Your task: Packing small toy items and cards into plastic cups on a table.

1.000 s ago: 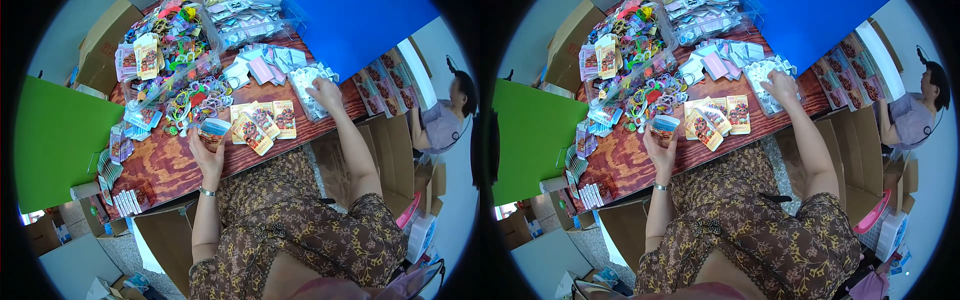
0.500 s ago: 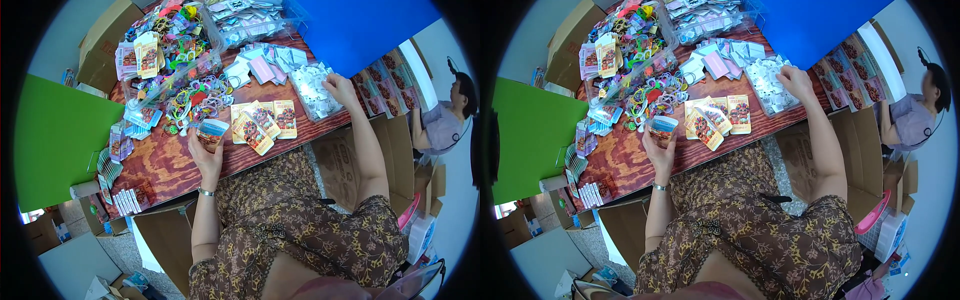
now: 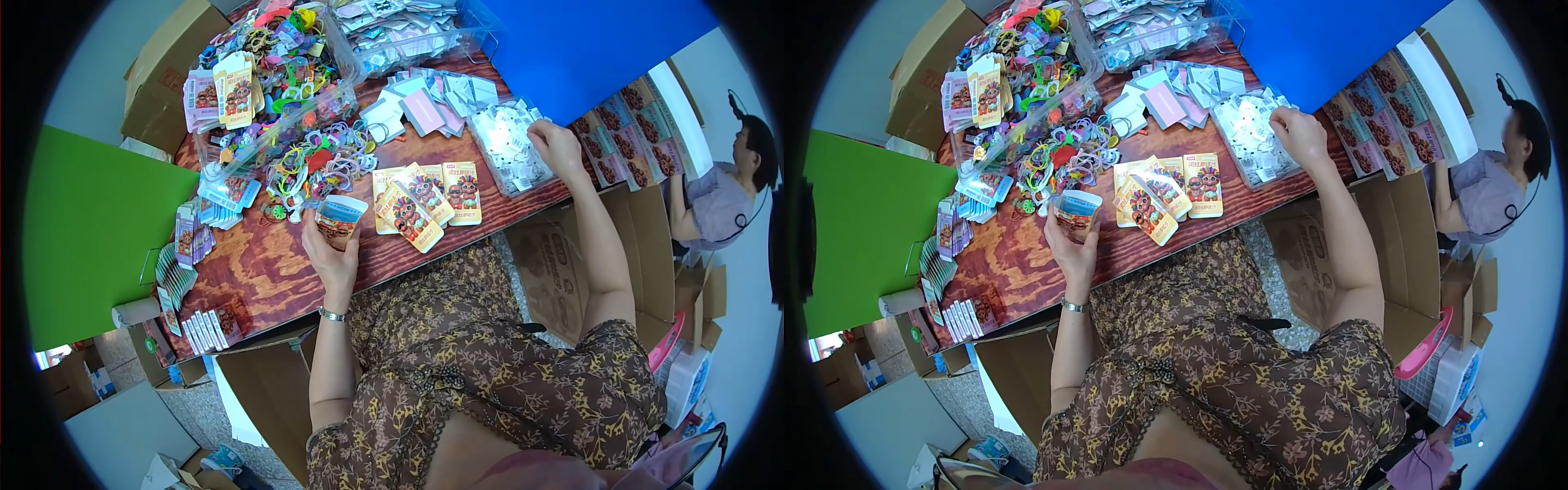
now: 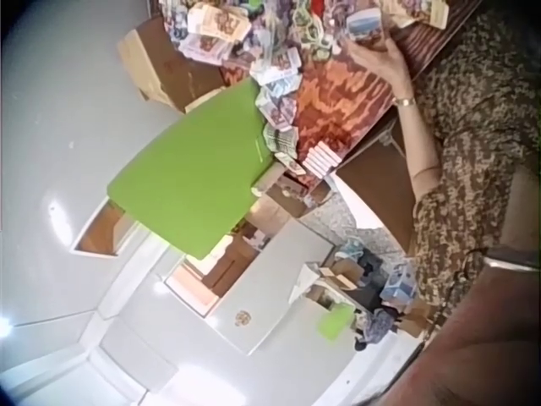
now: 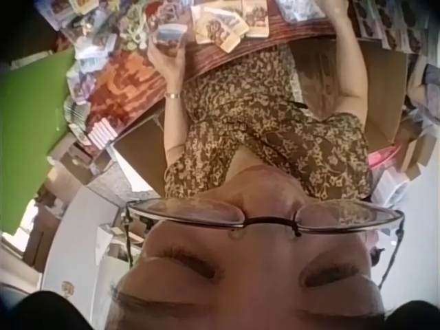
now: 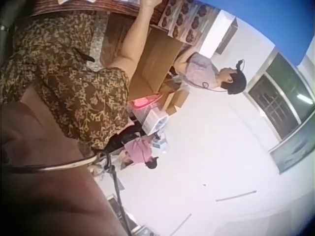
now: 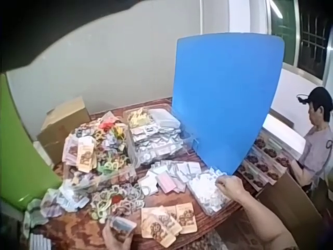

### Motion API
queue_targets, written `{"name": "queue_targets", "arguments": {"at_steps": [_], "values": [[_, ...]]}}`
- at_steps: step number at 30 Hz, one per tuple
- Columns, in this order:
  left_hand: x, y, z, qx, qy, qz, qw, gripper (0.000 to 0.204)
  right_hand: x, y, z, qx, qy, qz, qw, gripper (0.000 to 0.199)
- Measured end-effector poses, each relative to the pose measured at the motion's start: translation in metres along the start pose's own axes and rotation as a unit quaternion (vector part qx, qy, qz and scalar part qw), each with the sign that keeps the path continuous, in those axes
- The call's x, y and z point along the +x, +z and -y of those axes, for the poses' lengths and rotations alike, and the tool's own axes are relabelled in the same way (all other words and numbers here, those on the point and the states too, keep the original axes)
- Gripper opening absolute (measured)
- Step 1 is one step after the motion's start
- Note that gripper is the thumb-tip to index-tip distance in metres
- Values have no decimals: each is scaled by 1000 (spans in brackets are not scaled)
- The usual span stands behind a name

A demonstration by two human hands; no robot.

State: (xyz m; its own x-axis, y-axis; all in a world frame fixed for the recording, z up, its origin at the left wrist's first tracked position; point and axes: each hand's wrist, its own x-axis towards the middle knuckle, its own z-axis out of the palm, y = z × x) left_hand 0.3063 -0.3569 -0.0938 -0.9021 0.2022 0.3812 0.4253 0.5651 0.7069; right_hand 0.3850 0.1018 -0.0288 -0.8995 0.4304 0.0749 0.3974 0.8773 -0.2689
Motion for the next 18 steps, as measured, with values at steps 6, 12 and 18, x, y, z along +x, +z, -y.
{"name": "queue_targets", "arguments": {"at_steps": [6,12,18], "values": [[-1,3,-1,2,-2,7,1000,92,-2,12,28,-9,16,37,999,34],[-2,1,0,0,-3,9,1000,91,11,23,12,-23,58,71,995,32],[-1,1,1,9,-8,8,1000,93,23,20,-19,171,30,63,983,23]]}}
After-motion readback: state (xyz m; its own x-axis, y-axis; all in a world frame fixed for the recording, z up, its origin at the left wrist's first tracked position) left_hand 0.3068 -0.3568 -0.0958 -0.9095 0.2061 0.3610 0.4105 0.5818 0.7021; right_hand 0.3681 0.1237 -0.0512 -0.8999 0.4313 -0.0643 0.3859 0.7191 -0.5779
